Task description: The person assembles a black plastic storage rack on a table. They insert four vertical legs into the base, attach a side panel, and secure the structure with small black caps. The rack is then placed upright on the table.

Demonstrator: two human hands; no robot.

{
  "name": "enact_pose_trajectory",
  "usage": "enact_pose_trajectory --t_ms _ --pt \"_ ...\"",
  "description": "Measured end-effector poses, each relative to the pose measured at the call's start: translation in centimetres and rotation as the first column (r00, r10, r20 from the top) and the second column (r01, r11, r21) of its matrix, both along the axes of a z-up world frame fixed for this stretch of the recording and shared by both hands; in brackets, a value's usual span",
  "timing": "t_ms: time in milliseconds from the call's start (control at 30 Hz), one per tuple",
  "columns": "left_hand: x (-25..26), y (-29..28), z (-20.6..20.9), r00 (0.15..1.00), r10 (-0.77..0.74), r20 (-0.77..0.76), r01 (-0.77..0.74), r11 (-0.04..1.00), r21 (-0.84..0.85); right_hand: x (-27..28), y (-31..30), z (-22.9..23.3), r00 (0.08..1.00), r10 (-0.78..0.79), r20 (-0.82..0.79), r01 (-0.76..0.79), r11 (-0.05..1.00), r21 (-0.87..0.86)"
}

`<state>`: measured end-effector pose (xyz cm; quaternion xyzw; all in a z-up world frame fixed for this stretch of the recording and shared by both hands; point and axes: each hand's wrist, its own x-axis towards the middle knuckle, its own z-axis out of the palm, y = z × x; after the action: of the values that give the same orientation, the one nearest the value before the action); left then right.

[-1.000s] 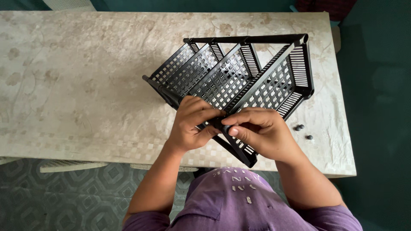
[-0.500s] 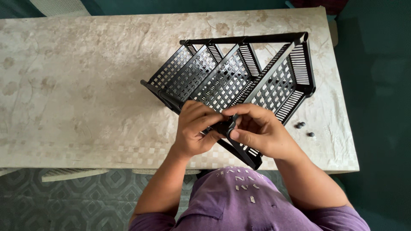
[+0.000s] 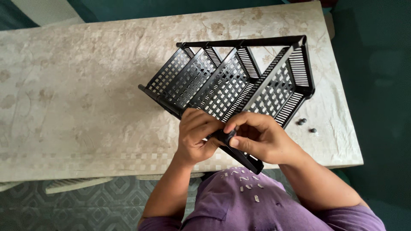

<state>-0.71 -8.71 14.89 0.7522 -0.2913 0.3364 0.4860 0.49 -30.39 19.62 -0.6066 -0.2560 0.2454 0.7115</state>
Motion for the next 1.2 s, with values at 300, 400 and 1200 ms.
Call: enact_pose_trajectory --t_ms 300,400,1200 --pt "2.3 1.4 0.2 0.989 0.144 0.018 -0.141 0.982 -0.122 0.0 -2.2 -1.7 0.718 -0.340 0.607 0.415 0.910 0.018" --pt "2.8 3.0 0.7 0.985 0.167 -0.033 -0.170 0.970 -0.173 0.7 -4.3 -5.8 0.409 -0.593 0.694 0.768 0.634 0.089" --pt "-4.2 -6.1 -8.8 0.950 0.200 -0.240 -0.213 0.977 -0.028 2.9 -8.3 -18.7 0.852 -0.523 -0.035 0.506 0.839 -0.200"
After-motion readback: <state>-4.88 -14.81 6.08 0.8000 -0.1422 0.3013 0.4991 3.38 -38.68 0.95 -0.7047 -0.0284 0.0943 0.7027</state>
